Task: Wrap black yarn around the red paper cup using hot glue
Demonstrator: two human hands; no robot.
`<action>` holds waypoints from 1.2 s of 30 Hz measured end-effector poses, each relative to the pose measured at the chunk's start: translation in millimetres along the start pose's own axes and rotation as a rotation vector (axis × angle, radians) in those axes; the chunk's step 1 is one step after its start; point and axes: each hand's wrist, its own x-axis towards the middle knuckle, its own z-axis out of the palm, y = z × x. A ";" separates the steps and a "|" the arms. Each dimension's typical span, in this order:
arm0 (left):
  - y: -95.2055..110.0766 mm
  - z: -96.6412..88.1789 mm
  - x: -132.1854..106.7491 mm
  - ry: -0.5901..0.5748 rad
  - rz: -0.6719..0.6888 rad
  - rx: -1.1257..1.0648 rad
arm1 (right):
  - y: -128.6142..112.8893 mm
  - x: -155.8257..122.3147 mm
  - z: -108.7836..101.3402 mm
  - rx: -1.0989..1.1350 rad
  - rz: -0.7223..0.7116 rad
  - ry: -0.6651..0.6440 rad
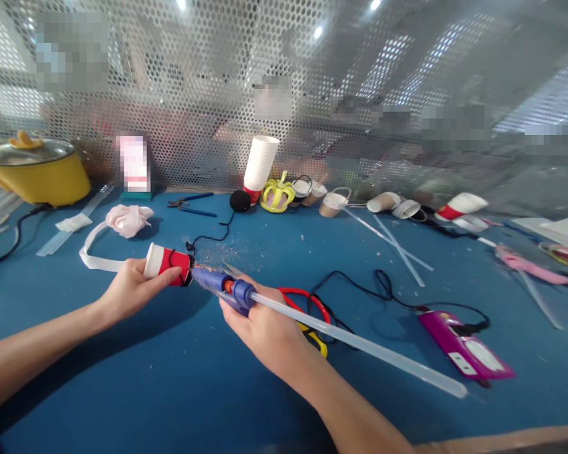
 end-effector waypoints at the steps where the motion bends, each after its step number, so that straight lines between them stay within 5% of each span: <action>1: 0.4 -0.2 0.5 0.003 -0.004 -0.012 | -0.6 0.1 -0.8 -0.014 -0.027 -0.004; 36: 12.4 -5.9 3.4 0.013 -0.072 -0.198 | -6.8 -6.2 2.9 -0.150 -0.049 -0.073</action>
